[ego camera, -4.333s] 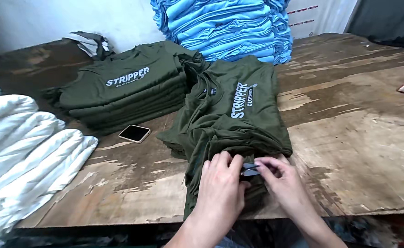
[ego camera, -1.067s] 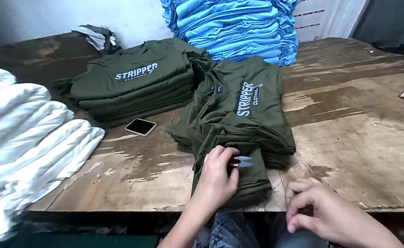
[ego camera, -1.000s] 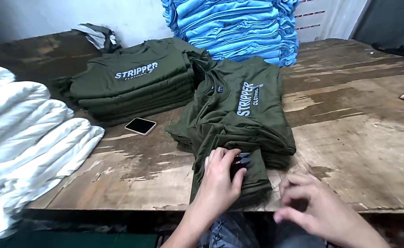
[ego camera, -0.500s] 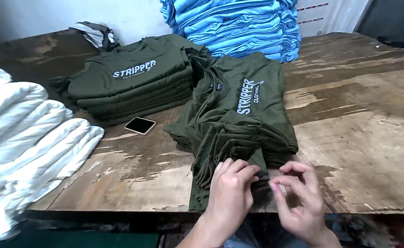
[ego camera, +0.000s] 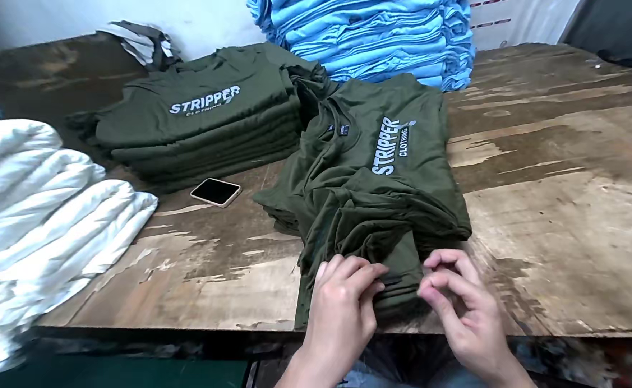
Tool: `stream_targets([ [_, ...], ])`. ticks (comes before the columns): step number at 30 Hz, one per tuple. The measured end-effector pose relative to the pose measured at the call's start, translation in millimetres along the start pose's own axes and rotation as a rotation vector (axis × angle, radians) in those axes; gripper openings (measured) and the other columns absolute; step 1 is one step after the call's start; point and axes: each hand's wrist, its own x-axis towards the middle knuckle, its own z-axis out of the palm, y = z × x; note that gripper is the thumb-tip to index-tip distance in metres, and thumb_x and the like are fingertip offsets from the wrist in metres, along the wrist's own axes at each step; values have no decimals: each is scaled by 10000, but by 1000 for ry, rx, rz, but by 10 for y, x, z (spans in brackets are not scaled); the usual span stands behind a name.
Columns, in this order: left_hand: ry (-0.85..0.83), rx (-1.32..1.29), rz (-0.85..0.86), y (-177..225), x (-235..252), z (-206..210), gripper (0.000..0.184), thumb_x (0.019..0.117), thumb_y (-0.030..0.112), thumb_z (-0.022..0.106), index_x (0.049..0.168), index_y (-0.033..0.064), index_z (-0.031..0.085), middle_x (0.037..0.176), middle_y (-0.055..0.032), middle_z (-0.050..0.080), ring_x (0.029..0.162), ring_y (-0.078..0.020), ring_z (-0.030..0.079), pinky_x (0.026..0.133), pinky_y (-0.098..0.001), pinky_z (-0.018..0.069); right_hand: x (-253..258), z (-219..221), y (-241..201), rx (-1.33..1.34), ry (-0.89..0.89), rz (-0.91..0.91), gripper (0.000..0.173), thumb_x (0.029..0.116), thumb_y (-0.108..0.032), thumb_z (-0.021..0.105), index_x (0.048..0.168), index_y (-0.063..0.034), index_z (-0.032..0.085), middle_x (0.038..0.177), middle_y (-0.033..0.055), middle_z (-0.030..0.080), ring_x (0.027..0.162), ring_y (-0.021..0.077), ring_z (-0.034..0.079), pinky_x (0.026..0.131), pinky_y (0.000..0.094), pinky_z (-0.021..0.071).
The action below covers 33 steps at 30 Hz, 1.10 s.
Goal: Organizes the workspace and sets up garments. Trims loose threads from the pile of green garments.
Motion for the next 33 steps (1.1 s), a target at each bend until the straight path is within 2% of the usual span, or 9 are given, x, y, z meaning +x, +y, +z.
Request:
stream_targets([
  [5, -21, -32, -11, -22, 28, 1, 250, 967, 338, 660, 1182, 243, 743, 1047, 58, 703, 986, -128, 660, 868, -400, 544, -81, -230, 37, -15, -335, -198, 431, 1050, -513, 492, 792, -210, 658, 987, -28, 691, 1032, 134, 624, 1011, 405, 444],
  [8, -55, -73, -31, -72, 26, 25, 235, 827, 206, 669, 1030, 242, 780, 900, 72, 675, 869, -98, 647, 802, -373, 539, -137, -188, 0, -212, -111, -145, 457, 978, -513, 627, 659, -187, 590, 807, -25, 685, 844, 117, 648, 873, 381, 497],
  [11, -60, -206, -55, -73, 90, -29, 250, 856, 89, 590, 976, 206, 776, 971, 96, 708, 915, -49, 664, 832, -297, 577, -40, 56, -82, -356, 129, -41, 338, 872, -451, 767, 923, -125, 692, 992, 44, 673, 942, 116, 653, 797, 290, 569],
  [15, -15, -284, -98, -81, 220, -56, 249, 889, 27, 567, 1005, 162, 741, 937, 86, 727, 874, -30, 684, 791, -247, 594, 180, 357, -26, 144, 222, 62, 214, 899, 66, 633, 1081, -14, 712, 996, 49, 767, 912, 125, 742, 815, 283, 641],
  [19, -20, -349, -271, -129, 362, -52, 203, 925, 48, 613, 1047, 187, 697, 865, 92, 706, 773, -13, 667, 696, -229, 579, 296, 371, 30, 61, 87, 30, 393, 953, -284, 736, 1310, -158, 631, 1123, -15, 662, 922, 71, 640, 759, 231, 559],
  [22, -45, -410, -331, -127, 396, -63, 230, 906, 47, 623, 1064, 200, 688, 842, 100, 720, 749, -16, 674, 670, -227, 575, 226, 289, 42, -390, 163, -240, 169, 931, -340, 743, 1073, -259, 784, 994, 16, 704, 906, 146, 641, 871, 396, 485],
  [24, -60, -444, -334, -129, 403, -70, 222, 914, 51, 624, 1073, 194, 685, 842, 94, 721, 752, -18, 675, 678, -218, 570, 193, 201, 69, -396, 269, -285, 104, 993, -331, 660, 969, -250, 721, 858, -54, 658, 877, 84, 627, 932, 368, 476],
  [28, -76, -491, -322, -157, 405, -81, 220, 919, 26, 643, 1078, 174, 682, 855, 78, 734, 773, -36, 692, 705, -228, 585, 264, 257, 3, -446, 160, -286, 347, 902, -535, 715, 1089, -244, 694, 1068, -2, 646, 1074, 171, 610, 982, 429, 475],
  [33, -76, -557, -323, -144, 356, -120, 239, 911, 29, 682, 1111, 159, 690, 868, 47, 752, 782, -71, 705, 704, -244, 587, 211, 354, 103, -494, 161, -497, 197, 966, -156, 641, 1081, -254, 767, 968, -43, 723, 922, 129, 603, 994, 391, 373],
])
